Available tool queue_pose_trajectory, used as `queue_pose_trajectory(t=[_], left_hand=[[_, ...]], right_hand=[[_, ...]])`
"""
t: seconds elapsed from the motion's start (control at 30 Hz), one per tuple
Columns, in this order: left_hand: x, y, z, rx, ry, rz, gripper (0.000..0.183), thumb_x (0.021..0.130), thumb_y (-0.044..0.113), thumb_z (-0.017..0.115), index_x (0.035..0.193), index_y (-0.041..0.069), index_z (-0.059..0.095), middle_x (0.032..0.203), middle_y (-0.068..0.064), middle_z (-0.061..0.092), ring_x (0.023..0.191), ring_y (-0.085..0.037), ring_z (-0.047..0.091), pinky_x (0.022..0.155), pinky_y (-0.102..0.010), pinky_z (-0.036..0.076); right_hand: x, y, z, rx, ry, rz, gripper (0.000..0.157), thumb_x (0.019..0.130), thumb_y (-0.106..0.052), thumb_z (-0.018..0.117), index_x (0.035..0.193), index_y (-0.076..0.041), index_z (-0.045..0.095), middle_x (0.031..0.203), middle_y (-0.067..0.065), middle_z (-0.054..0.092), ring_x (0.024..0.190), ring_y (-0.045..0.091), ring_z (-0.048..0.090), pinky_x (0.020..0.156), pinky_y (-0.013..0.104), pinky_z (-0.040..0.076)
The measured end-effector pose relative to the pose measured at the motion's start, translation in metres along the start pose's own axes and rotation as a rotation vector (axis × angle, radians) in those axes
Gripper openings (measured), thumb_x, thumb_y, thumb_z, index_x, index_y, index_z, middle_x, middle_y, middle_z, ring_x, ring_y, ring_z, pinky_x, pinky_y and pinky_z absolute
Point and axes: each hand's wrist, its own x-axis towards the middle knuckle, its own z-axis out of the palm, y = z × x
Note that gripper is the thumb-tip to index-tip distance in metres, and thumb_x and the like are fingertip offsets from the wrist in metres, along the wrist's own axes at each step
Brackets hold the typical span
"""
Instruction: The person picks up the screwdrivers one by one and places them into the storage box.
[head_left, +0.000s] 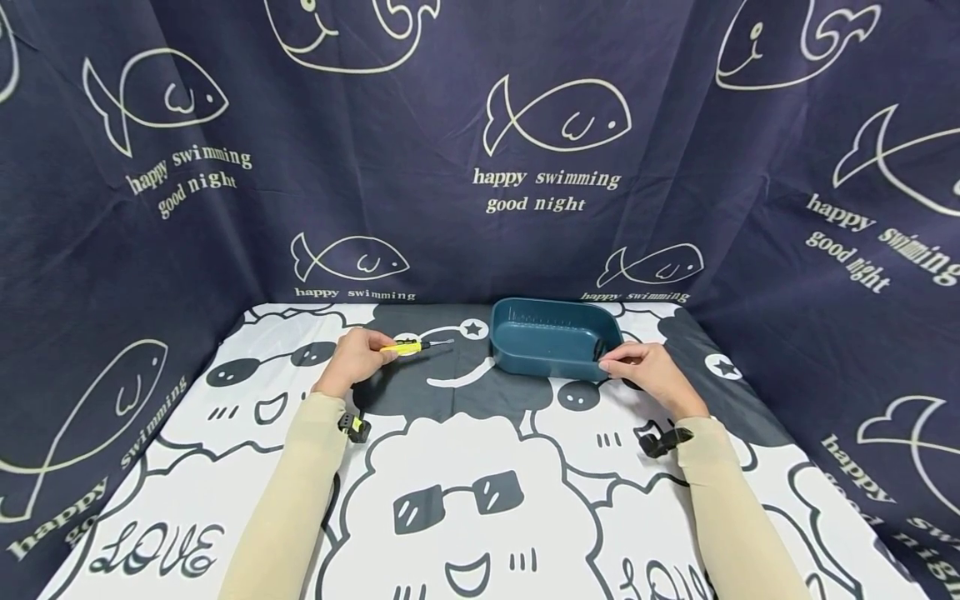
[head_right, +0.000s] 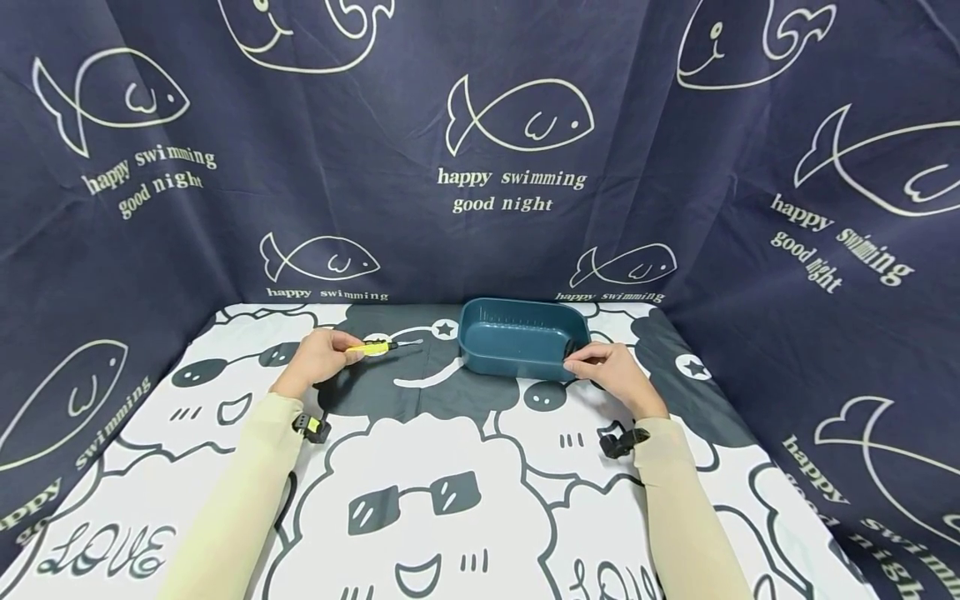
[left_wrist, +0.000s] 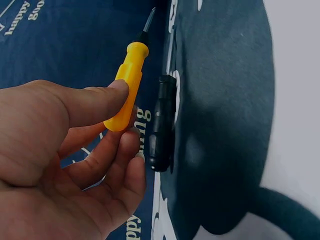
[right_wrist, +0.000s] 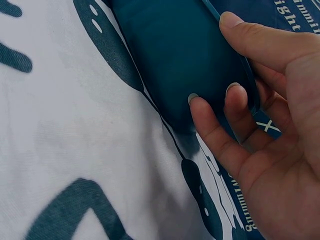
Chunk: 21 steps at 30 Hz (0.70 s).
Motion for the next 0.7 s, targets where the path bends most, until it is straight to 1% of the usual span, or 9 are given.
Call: queue_pose_trajectory(t=[0.13, 0.27, 0.37, 0.5, 0.7], left_hand=[[0.001, 0.005, -0.001, 0.000, 0.025, 0.028, 0.018, 0.091, 0.015, 0.077, 0.106, 0.006, 0.081, 0.095, -0.008, 0.079, 0.085, -0.024, 0.068, 0.080, -0.039, 0.048], [0.000, 0.008, -0.001, -0.011, 0.037, 0.046, 0.017, 0.091, 0.015, 0.077, 0.106, 0.006, 0.081, 0.091, -0.007, 0.079, 0.081, -0.022, 0.066, 0.077, -0.036, 0.047], [-0.001, 0.011, -0.001, -0.022, 0.041, 0.044, 0.017, 0.091, 0.014, 0.078, 0.106, 0.007, 0.081, 0.091, -0.007, 0.078, 0.081, -0.022, 0.065, 0.076, -0.034, 0.047], [-0.002, 0.018, -0.002, -0.036, 0.047, 0.043, 0.018, 0.092, 0.015, 0.077, 0.107, 0.007, 0.081, 0.094, -0.009, 0.078, 0.082, -0.023, 0.066, 0.075, -0.034, 0.048], [-0.003, 0.025, -0.002, -0.053, 0.071, 0.058, 0.017, 0.092, 0.014, 0.077, 0.106, 0.007, 0.081, 0.094, -0.010, 0.077, 0.081, -0.023, 0.064, 0.072, -0.033, 0.048]], right_hand=[[0.000, 0.001, 0.000, 0.013, -0.001, -0.016, 0.032, 0.090, -0.038, 0.082, 0.106, -0.011, 0.080, 0.098, 0.016, 0.074, 0.088, 0.037, 0.068, 0.072, 0.034, 0.055], [0.000, 0.000, 0.000, 0.007, -0.001, -0.006, 0.032, 0.089, -0.040, 0.082, 0.106, -0.012, 0.080, 0.098, 0.018, 0.074, 0.088, 0.038, 0.068, 0.070, 0.035, 0.055], [0.000, -0.001, 0.000, 0.001, -0.005, 0.001, 0.033, 0.089, -0.042, 0.082, 0.106, -0.014, 0.080, 0.099, 0.016, 0.074, 0.089, 0.037, 0.069, 0.071, 0.035, 0.055], [0.001, -0.001, 0.000, -0.006, 0.002, 0.004, 0.032, 0.088, -0.044, 0.082, 0.105, -0.016, 0.081, 0.097, 0.010, 0.075, 0.089, 0.037, 0.070, 0.071, 0.034, 0.055], [0.001, -0.001, 0.000, -0.001, 0.005, 0.001, 0.033, 0.089, -0.041, 0.082, 0.105, -0.012, 0.080, 0.096, 0.013, 0.074, 0.088, 0.039, 0.068, 0.069, 0.034, 0.054]])
